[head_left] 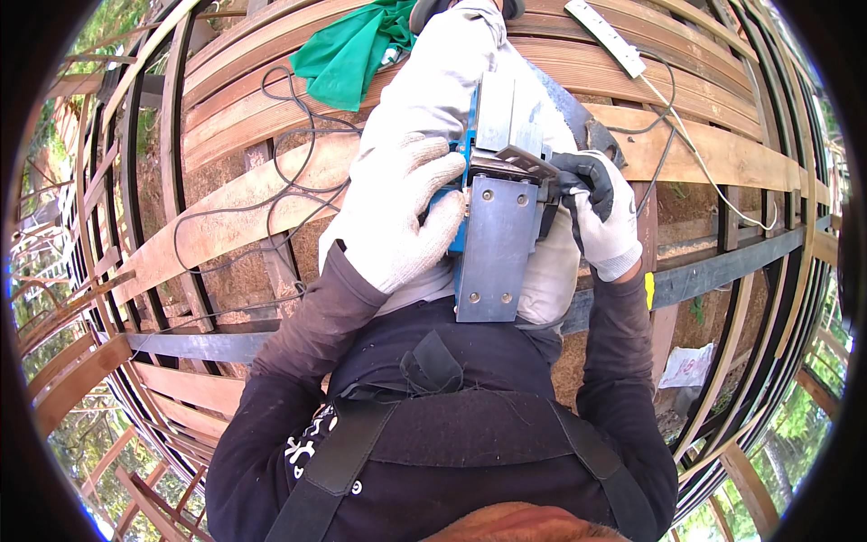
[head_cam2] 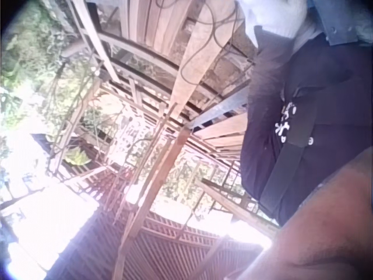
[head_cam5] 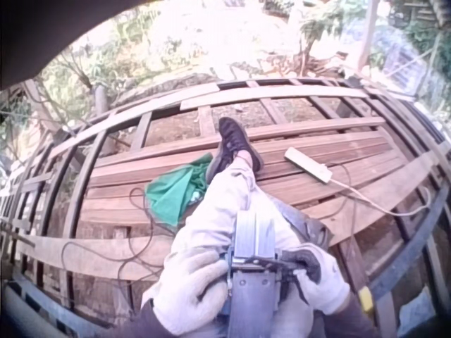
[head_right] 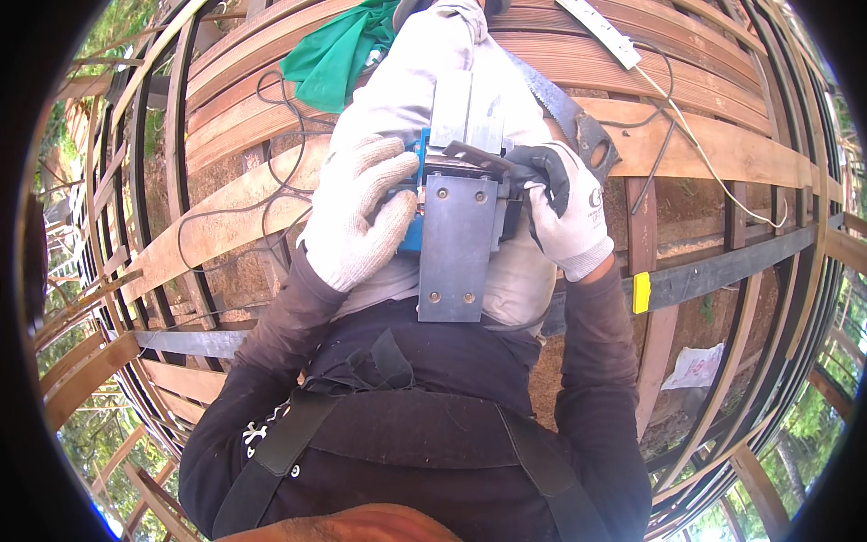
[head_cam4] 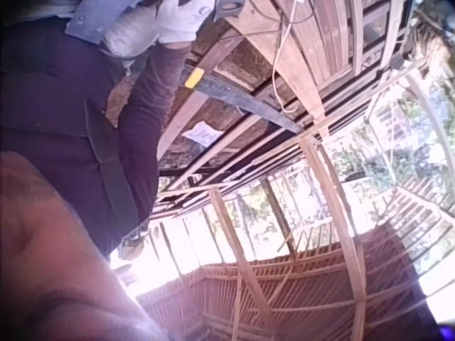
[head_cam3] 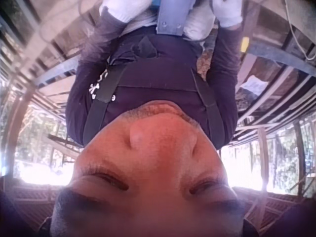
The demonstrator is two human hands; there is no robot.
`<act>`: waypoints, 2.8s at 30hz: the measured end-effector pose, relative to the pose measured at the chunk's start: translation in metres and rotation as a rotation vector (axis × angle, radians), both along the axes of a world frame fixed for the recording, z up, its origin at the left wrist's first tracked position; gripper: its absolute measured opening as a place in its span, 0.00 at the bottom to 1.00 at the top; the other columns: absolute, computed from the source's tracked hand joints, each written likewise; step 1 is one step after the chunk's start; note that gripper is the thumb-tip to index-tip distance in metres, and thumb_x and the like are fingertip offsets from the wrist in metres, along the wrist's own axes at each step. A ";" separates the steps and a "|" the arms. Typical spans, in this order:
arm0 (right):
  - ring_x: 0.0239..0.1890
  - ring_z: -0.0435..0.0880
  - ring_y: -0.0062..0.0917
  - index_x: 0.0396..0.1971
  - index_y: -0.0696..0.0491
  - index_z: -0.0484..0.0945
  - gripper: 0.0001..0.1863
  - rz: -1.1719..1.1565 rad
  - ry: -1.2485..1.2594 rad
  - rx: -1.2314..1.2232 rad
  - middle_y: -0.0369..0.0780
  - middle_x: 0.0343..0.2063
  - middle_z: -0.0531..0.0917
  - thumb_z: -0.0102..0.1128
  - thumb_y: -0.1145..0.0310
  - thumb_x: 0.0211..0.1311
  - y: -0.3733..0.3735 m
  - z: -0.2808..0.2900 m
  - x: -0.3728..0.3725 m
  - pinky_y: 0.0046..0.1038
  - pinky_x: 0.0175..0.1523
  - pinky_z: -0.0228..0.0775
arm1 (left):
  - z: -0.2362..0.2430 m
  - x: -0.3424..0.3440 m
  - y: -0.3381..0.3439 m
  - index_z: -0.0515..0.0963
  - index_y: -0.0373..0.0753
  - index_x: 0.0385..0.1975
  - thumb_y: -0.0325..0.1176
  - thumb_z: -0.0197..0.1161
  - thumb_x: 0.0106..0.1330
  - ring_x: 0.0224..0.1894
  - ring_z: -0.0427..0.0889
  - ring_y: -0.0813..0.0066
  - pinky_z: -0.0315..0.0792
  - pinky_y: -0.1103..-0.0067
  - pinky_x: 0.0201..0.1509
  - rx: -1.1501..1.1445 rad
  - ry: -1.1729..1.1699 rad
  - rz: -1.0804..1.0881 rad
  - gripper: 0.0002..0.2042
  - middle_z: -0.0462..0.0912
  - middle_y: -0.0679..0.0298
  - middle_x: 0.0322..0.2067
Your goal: The person handles a small yellow case, moves a wooden plank into position on a frame, and then sits to adjust an electric planer using a screwdriver.
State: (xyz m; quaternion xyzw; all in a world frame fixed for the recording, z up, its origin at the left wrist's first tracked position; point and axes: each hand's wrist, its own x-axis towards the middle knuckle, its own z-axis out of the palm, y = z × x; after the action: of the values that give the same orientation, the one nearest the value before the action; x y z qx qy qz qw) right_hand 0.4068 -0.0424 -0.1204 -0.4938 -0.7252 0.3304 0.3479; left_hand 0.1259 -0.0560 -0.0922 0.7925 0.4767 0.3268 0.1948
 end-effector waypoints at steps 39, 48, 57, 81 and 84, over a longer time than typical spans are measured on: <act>0.43 0.83 0.45 0.45 0.59 0.79 0.18 -0.006 -0.121 0.143 0.49 0.40 0.82 0.53 0.84 0.52 0.003 0.003 -0.012 0.34 0.51 0.76 | -0.009 0.019 -0.014 0.81 0.36 0.51 0.26 0.65 0.60 0.55 0.79 0.53 0.71 0.64 0.62 -0.033 -0.039 0.109 0.17 0.80 0.48 0.53; 0.49 0.82 0.47 0.52 0.56 0.78 0.25 0.085 -0.443 0.284 0.49 0.46 0.82 0.61 0.80 0.49 0.003 0.022 -0.008 0.43 0.57 0.75 | -0.018 0.018 -0.010 0.83 0.36 0.47 0.27 0.64 0.60 0.56 0.79 0.50 0.70 0.62 0.62 -0.067 -0.140 0.078 0.14 0.81 0.49 0.50; 0.46 0.85 0.40 0.52 0.58 0.78 0.23 0.119 -0.352 0.182 0.48 0.45 0.83 0.57 0.83 0.52 0.013 0.030 -0.006 0.34 0.55 0.76 | -0.020 0.017 -0.005 0.80 0.35 0.51 0.26 0.65 0.59 0.56 0.79 0.53 0.71 0.65 0.63 -0.064 -0.162 0.085 0.18 0.81 0.50 0.51; 0.42 0.74 0.20 0.47 0.59 0.75 0.09 -0.571 0.440 0.032 0.37 0.40 0.78 0.51 0.71 0.75 -0.006 -0.067 -0.025 0.25 0.53 0.71 | -0.023 0.004 0.090 0.78 0.38 0.58 0.42 0.55 0.72 0.65 0.72 0.50 0.65 0.62 0.68 -0.073 0.314 -0.004 0.21 0.80 0.50 0.57; 0.54 0.81 0.29 0.56 0.59 0.75 0.15 -0.485 0.860 -0.153 0.42 0.52 0.80 0.52 0.72 0.73 -0.011 -0.081 -0.022 0.32 0.60 0.73 | -0.001 0.025 0.096 0.66 0.38 0.70 0.60 0.52 0.66 0.72 0.65 0.50 0.57 0.66 0.75 -0.212 0.277 0.237 0.38 0.67 0.46 0.68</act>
State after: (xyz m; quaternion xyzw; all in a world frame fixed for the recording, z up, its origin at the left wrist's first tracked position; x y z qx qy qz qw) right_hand 0.3852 -0.0530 -0.2019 -0.4914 -0.3542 0.4661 0.6449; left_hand 0.1512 0.0401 -0.0934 0.7433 0.6204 0.1834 0.1702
